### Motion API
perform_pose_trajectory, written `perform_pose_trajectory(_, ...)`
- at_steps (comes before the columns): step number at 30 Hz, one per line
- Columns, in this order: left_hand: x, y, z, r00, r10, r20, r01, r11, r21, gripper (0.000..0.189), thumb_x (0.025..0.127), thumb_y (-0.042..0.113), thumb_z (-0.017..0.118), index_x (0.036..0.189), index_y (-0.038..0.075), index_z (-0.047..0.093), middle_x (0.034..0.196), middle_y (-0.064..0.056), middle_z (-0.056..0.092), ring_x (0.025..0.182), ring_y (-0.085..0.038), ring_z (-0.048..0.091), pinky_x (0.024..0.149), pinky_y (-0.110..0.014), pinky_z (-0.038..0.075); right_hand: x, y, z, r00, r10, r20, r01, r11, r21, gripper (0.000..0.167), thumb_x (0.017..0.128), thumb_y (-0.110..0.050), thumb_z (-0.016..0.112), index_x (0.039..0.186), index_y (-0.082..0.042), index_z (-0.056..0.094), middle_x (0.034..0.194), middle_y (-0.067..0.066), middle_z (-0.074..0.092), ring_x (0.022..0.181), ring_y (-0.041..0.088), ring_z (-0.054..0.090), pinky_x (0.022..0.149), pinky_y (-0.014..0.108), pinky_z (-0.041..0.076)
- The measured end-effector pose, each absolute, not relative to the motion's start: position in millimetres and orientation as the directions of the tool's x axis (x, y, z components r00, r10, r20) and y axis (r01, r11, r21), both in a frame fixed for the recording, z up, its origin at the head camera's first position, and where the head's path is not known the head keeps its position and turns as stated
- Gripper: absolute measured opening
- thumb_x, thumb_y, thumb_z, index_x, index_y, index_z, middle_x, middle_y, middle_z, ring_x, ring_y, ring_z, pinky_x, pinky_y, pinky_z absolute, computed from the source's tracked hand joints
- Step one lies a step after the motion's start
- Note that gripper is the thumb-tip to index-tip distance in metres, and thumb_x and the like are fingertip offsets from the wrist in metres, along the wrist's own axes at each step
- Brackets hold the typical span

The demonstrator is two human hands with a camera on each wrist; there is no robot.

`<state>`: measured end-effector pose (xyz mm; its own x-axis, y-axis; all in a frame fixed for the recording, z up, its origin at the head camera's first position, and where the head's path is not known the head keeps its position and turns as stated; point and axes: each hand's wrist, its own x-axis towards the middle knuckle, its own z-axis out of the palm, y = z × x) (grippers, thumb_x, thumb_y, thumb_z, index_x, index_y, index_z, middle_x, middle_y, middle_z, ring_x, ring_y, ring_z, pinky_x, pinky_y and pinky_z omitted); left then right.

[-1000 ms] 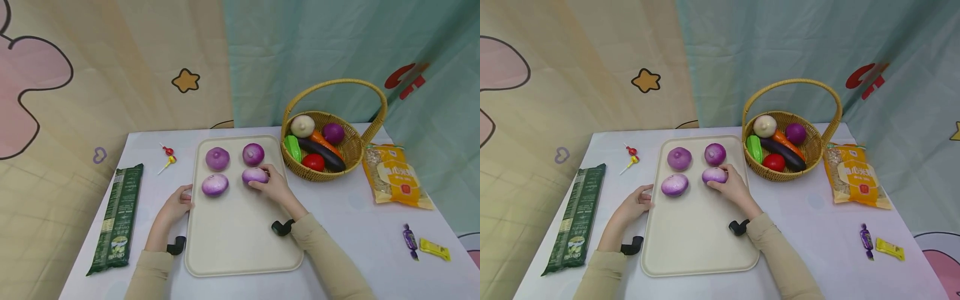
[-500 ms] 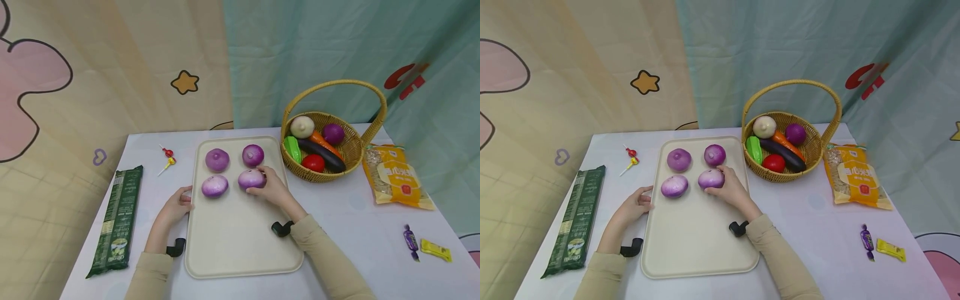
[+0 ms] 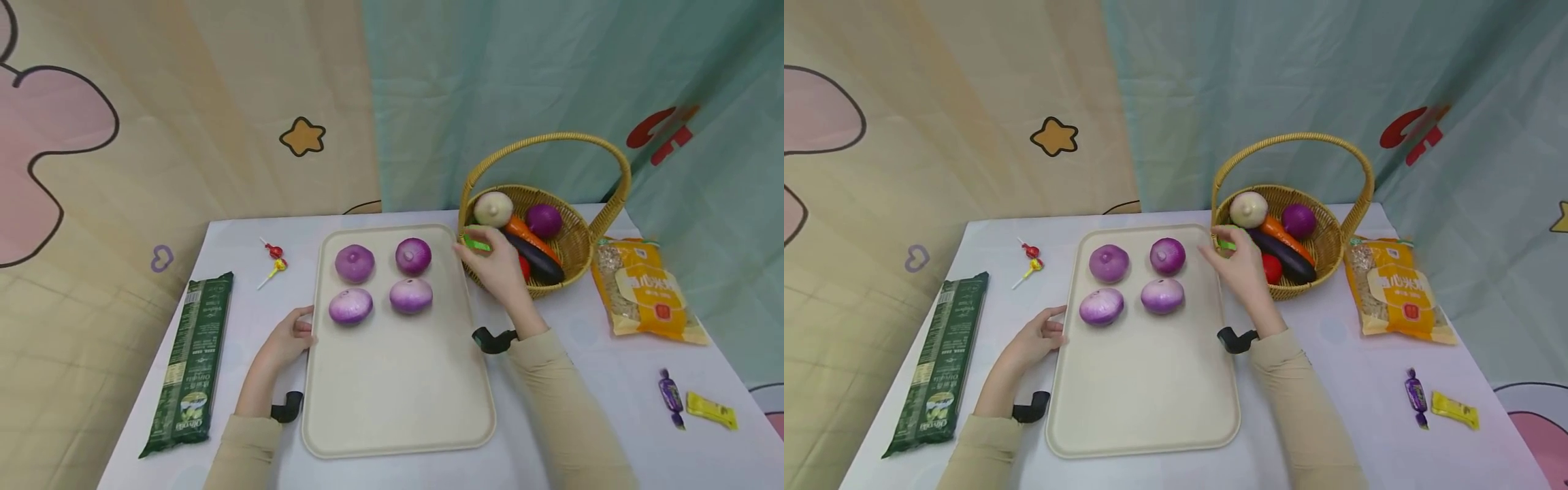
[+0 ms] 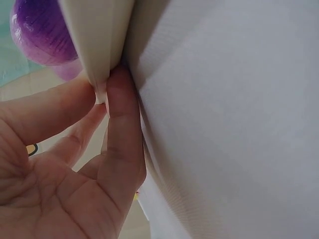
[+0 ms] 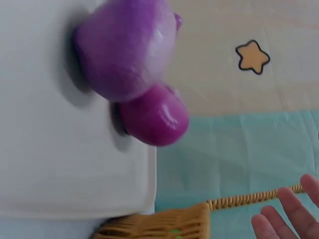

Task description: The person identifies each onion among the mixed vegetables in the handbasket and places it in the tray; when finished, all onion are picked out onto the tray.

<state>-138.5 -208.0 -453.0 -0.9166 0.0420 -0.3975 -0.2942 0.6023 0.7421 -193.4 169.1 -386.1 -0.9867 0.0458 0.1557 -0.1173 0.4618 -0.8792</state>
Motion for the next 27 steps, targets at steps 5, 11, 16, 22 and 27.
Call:
perform_pose_trajectory(5,-138.0,-208.4,-451.8,-0.921,0.037,-0.388,-0.290,0.600,0.745,0.060,0.091,-0.001,0.060,0.147,0.003,0.039,0.113,-0.023,0.058,0.099,-0.028,0.058,0.081,-0.033,0.051,-224.0,193.2,-382.3,-0.947,0.237,0.216,-0.093,0.444,-0.891,0.046,0.091,-0.026,0.069,0.128,0.000,0.058,0.131,0.017,0.058,0.121,0.031,0.054,0.104,0.044,0.045)
perform_pose_trajectory(11,-137.1,-207.5,-453.1,-0.923,0.037,-0.384,-0.287,0.600,0.747,0.060,0.090,-0.002,0.061,0.147,0.002,0.040,0.112,-0.024,0.058,0.098,-0.028,0.059,0.081,-0.035,0.052,-255.1,205.8,-399.6,-0.921,0.374,0.108,0.052,0.393,-0.918,0.064,0.091,-0.034,0.067,0.140,-0.002,0.044,0.142,0.019,0.044,0.129,0.034,0.042,0.108,0.045,0.037)
perform_pose_trajectory(16,-135.3,-206.6,-454.8,-0.923,0.033,-0.383,-0.289,0.597,0.748,0.060,0.090,-0.002,0.061,0.146,0.002,0.041,0.112,-0.024,0.059,0.099,-0.029,0.060,0.082,-0.036,0.053,-270.3,206.1,-417.0,-0.915,0.404,0.023,0.135,0.360,-0.923,0.080,0.091,-0.037,0.065,0.154,-0.007,0.025,0.155,0.019,0.028,0.139,0.036,0.034,0.115,0.048,0.031)
perform_pose_trajectory(22,-135.7,-206.2,-454.3,-0.924,0.024,-0.383,-0.295,0.594,0.749,0.059,0.090,-0.002,0.061,0.146,0.003,0.042,0.111,-0.024,0.060,0.098,-0.028,0.061,0.081,-0.035,0.053,-279.8,207.2,-424.8,-0.924,0.383,0.010,0.164,0.419,-0.893,0.088,0.092,-0.039,0.063,0.159,-0.012,0.012,0.163,0.016,0.014,0.148,0.039,0.017,0.120,0.051,0.020)
perform_pose_trajectory(27,-135.8,-205.4,-452.7,-0.920,0.018,-0.392,-0.302,0.603,0.738,0.060,0.090,-0.001,0.061,0.146,0.004,0.041,0.112,-0.023,0.059,0.098,-0.028,0.060,0.081,-0.034,0.052,-284.4,206.0,-428.1,-0.904,0.423,0.057,0.167,0.475,-0.864,0.076,0.093,-0.037,0.063,0.154,-0.009,0.027,0.153,0.023,0.024,0.138,0.044,0.030,0.114,0.052,0.029)
